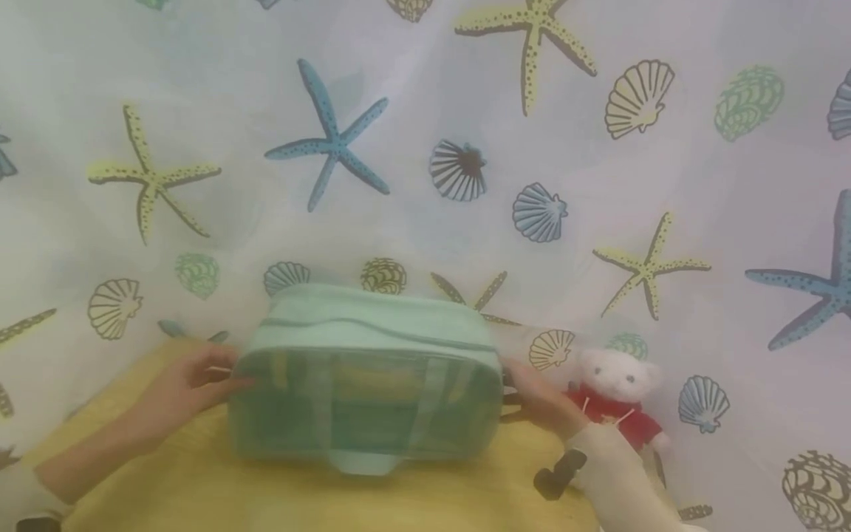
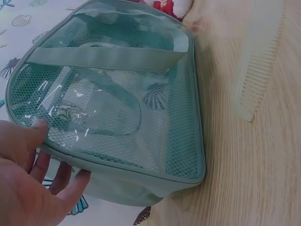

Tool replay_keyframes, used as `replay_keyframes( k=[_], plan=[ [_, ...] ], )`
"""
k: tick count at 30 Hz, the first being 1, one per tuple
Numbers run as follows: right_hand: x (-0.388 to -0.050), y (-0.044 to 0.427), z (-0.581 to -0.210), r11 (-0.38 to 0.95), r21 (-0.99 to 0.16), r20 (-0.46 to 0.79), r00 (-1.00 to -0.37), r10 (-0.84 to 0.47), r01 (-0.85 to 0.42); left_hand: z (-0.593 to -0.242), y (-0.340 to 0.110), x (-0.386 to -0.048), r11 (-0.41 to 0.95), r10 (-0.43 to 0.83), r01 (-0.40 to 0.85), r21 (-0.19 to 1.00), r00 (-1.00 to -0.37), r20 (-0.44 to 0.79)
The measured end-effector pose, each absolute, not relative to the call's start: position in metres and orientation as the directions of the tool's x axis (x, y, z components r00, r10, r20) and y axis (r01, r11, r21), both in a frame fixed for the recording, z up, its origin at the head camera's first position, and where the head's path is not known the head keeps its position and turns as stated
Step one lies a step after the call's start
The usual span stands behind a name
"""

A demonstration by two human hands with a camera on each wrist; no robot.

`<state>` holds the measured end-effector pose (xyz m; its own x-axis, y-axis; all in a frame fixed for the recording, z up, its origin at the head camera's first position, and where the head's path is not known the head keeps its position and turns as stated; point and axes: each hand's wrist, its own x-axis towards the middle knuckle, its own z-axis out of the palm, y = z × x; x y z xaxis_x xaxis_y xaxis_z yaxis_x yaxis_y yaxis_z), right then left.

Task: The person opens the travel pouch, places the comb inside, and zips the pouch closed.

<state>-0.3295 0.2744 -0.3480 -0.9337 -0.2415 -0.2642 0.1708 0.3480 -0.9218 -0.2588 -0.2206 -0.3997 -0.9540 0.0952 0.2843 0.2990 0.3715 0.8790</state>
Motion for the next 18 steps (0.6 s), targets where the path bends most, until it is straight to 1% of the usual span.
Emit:
replay_keyframes(
  k=[2,5,9,13,15,18],
  plan=[
    [-0.329,0.276,-0.355,0.34,-0.923,-0.277,-0.923,-0.267,0.178,-0.4,-0.225,-0.26,0.302,0.105,0.269,0.915,-0.963,0.248],
    [-0.327,0.277,-0.363,0.376,-0.913,-0.298,-0.889,-0.347,0.16,-0.398,-0.227,-0.259,0.243,0.117,0.256,0.936,-0.965,0.234],
    [-0.323,0.278,-0.371,0.452,-0.884,-0.33,-0.845,-0.421,0.12,-0.396,-0.229,-0.259,0.224,0.118,0.248,0.943,-0.967,0.226],
    [-0.322,0.279,-0.379,0.486,-0.869,-0.351,-0.813,-0.465,0.097,-0.395,-0.231,-0.261,0.217,0.107,0.229,0.949,-0.972,0.21],
    [-0.322,0.281,-0.381,0.485,-0.869,-0.353,-0.81,-0.468,0.099,-0.394,-0.231,-0.261,0.217,0.102,0.224,0.95,-0.973,0.206],
    [-0.323,0.283,-0.382,0.5,-0.863,-0.326,-0.843,-0.429,0.079,-0.395,-0.23,-0.261,0.222,0.102,0.226,0.949,-0.973,0.207]
  ],
)
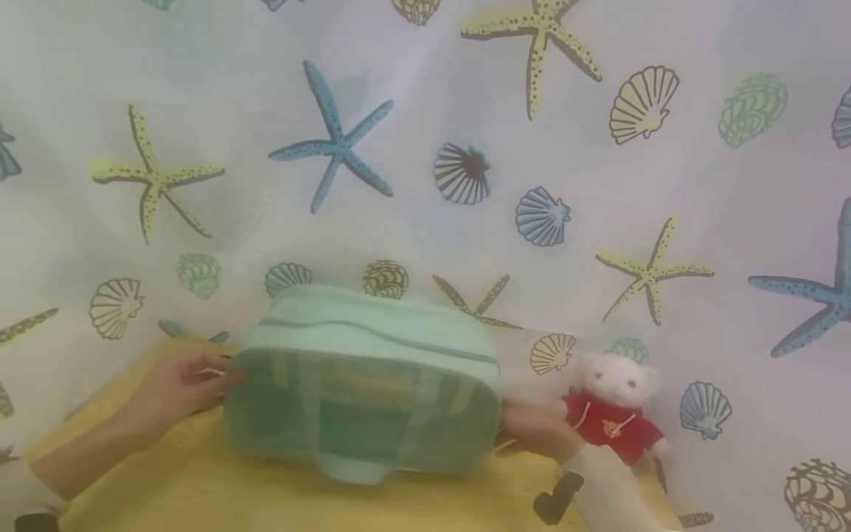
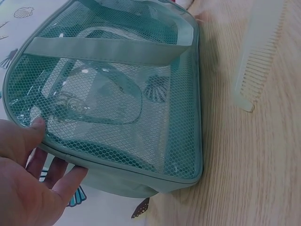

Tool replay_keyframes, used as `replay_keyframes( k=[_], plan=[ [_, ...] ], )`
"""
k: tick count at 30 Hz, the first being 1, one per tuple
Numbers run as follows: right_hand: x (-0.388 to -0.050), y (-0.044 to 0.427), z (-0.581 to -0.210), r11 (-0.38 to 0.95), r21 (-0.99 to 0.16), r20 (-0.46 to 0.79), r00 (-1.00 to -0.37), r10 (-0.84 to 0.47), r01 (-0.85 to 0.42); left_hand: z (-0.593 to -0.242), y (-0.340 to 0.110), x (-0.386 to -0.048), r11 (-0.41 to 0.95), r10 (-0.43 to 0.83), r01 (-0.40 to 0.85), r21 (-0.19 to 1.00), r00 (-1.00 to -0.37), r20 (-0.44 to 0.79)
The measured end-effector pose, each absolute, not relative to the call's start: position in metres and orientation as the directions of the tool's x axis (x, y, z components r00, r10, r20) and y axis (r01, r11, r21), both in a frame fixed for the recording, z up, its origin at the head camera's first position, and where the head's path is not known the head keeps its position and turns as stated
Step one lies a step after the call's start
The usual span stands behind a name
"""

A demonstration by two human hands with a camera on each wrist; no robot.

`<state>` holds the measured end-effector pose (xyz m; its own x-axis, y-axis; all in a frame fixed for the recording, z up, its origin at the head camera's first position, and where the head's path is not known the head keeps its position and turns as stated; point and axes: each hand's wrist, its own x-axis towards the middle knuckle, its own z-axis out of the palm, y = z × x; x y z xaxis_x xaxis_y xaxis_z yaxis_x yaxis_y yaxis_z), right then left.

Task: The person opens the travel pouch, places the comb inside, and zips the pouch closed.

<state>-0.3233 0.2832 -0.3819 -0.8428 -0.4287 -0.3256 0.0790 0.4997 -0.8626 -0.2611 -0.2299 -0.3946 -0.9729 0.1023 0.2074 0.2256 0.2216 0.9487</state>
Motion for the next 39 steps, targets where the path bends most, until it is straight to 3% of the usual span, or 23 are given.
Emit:
replay_keyframes(
  k=[5,9,20,39],
  plan=[
    [-0.322,0.285,-0.373,0.609,-0.793,-0.237,-0.929,-0.285,0.015,-0.397,-0.229,-0.261,0.245,0.096,0.241,0.939,-0.97,0.224],
    [-0.319,0.285,-0.361,0.675,-0.738,-0.216,-0.953,-0.21,0.019,-0.399,-0.229,-0.262,0.265,0.086,0.248,0.932,-0.969,0.234],
    [-0.32,0.29,-0.333,0.678,-0.735,-0.187,-0.958,-0.218,-0.011,-0.4,-0.227,-0.26,0.286,0.066,0.252,0.925,-0.968,0.243],
    [-0.322,0.291,-0.316,0.675,-0.734,-0.124,-0.963,-0.241,-0.074,-0.4,-0.228,-0.259,0.28,0.063,0.236,0.931,-0.972,0.227]
  ],
)
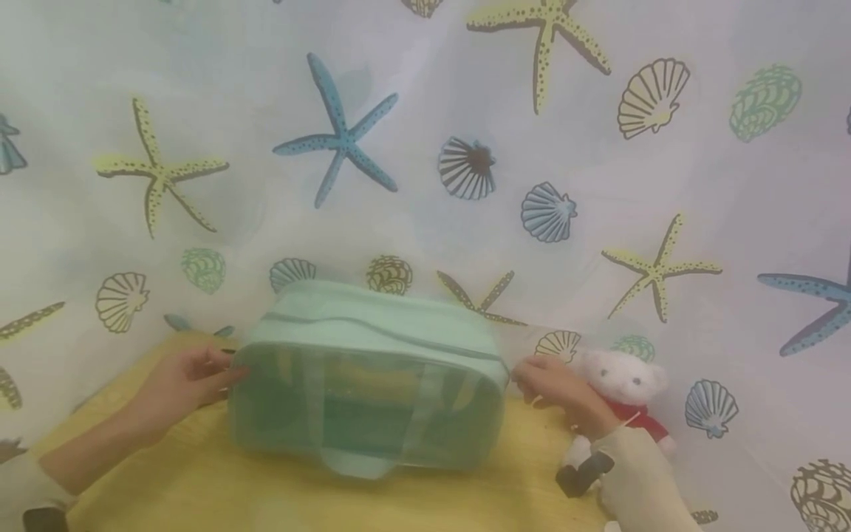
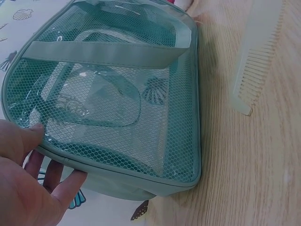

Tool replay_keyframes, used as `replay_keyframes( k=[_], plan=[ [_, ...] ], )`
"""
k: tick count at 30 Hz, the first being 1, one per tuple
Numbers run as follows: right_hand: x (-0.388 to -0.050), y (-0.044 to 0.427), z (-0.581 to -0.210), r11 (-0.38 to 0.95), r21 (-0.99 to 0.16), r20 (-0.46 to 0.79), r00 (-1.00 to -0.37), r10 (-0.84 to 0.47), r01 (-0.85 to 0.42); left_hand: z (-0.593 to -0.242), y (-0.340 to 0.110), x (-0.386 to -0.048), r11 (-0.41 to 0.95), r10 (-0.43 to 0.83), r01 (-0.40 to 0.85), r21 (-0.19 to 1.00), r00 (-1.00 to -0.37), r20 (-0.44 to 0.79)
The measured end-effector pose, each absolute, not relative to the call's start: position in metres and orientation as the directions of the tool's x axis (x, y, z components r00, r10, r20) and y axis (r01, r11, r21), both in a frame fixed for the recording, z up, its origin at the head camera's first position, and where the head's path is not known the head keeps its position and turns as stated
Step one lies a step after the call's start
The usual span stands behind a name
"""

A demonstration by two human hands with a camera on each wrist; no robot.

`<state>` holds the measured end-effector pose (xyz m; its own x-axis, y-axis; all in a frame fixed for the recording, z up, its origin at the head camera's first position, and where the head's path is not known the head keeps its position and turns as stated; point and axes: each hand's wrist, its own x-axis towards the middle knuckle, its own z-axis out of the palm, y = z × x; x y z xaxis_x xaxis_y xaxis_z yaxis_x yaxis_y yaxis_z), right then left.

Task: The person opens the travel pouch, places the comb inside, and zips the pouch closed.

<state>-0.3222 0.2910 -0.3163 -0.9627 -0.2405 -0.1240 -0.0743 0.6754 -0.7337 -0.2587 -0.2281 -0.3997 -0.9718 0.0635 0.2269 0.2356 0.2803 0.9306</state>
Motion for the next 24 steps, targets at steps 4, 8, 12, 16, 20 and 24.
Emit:
replay_keyframes(
  k=[4,8,12,16,20,24],
  plan=[
    [-0.325,0.29,-0.314,0.679,-0.727,-0.111,-0.959,-0.26,-0.1,-0.396,-0.229,-0.256,0.276,0.056,0.235,0.932,-0.972,0.228],
    [-0.326,0.29,-0.31,0.694,-0.71,-0.095,-0.96,-0.263,-0.12,-0.394,-0.228,-0.254,0.274,0.057,0.235,0.933,-0.972,0.228],
    [-0.324,0.289,-0.305,0.701,-0.701,-0.092,-0.958,-0.271,-0.131,-0.396,-0.227,-0.255,0.275,0.059,0.233,0.933,-0.973,0.225],
    [-0.322,0.284,-0.299,0.711,-0.685,-0.08,-0.953,-0.291,-0.16,-0.399,-0.229,-0.256,0.275,0.057,0.236,0.932,-0.972,0.229],
    [-0.322,0.279,-0.291,0.718,-0.665,-0.056,-0.945,-0.323,-0.206,-0.4,-0.229,-0.256,0.285,0.044,0.251,0.925,-0.968,0.249],
    [-0.322,0.278,-0.287,0.722,-0.66,-0.054,-0.945,-0.323,-0.209,-0.399,-0.228,-0.255,0.285,0.04,0.264,0.922,-0.964,0.263]
  ],
)
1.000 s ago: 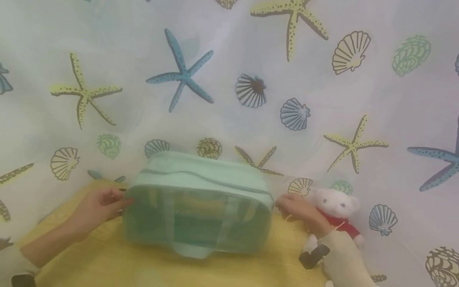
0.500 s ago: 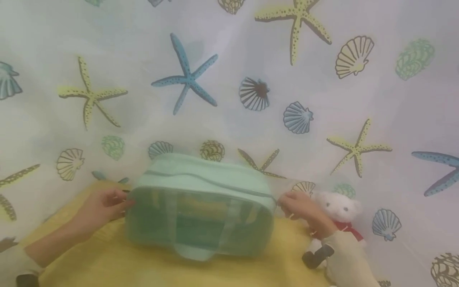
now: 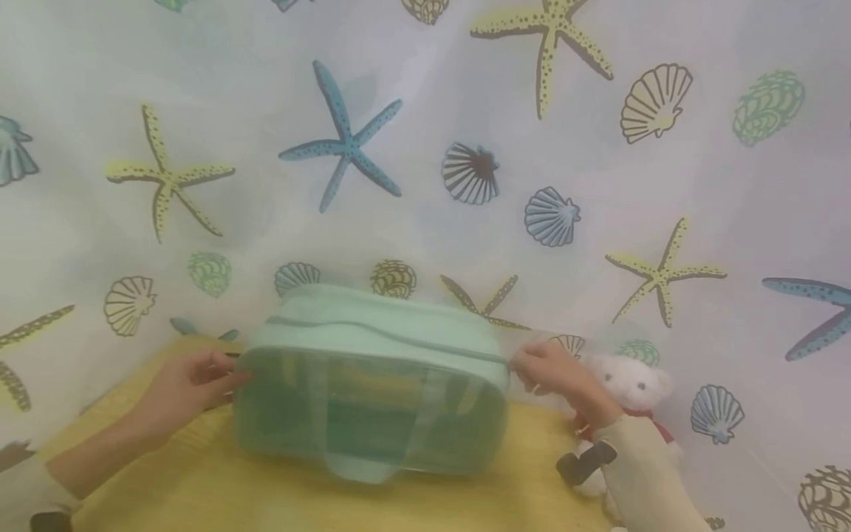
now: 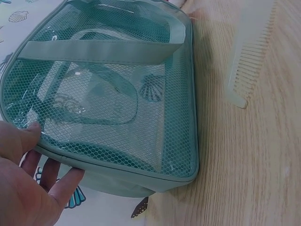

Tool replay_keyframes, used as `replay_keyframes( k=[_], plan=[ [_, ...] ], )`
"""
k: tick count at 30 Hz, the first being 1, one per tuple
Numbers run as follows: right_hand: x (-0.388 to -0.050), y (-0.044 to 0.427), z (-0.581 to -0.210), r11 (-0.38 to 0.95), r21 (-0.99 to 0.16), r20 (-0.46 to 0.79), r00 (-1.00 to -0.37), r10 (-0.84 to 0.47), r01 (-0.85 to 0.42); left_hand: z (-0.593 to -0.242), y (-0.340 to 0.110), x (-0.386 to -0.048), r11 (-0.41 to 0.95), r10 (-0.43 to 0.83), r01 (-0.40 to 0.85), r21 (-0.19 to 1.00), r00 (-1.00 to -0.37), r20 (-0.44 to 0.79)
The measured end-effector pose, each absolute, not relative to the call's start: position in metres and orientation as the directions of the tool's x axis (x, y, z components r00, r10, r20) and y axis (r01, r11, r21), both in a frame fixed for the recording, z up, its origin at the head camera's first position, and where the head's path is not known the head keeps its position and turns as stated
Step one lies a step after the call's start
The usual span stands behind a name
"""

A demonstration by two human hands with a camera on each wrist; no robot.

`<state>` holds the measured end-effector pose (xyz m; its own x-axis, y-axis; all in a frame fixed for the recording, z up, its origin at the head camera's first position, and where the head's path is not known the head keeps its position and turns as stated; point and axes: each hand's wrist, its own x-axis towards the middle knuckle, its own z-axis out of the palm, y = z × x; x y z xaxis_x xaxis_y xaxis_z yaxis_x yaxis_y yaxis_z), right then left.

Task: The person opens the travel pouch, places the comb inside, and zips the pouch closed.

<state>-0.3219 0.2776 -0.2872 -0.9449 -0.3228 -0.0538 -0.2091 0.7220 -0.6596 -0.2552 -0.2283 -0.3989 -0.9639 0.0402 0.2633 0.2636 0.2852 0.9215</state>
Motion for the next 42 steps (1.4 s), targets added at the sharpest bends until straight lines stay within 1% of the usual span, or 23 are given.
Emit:
replay_keyframes(
  k=[8,20,35,42],
  plan=[
    [-0.323,0.273,-0.283,0.724,-0.668,-0.061,-0.956,-0.288,-0.175,-0.396,-0.227,-0.255,0.287,0.035,0.261,0.922,-0.964,0.262],
    [-0.325,0.261,-0.271,0.734,-0.643,-0.046,-0.945,-0.323,-0.22,-0.394,-0.225,-0.255,0.29,0.032,0.277,0.916,-0.959,0.28],
    [-0.328,0.249,-0.267,0.702,-0.689,-0.074,-0.947,-0.314,-0.179,-0.396,-0.224,-0.252,0.286,0.018,0.265,0.921,-0.962,0.272],
    [-0.325,0.242,-0.263,0.689,-0.701,-0.076,-0.94,-0.332,-0.186,-0.395,-0.223,-0.25,0.289,0.017,0.277,0.916,-0.959,0.284]
  ],
)
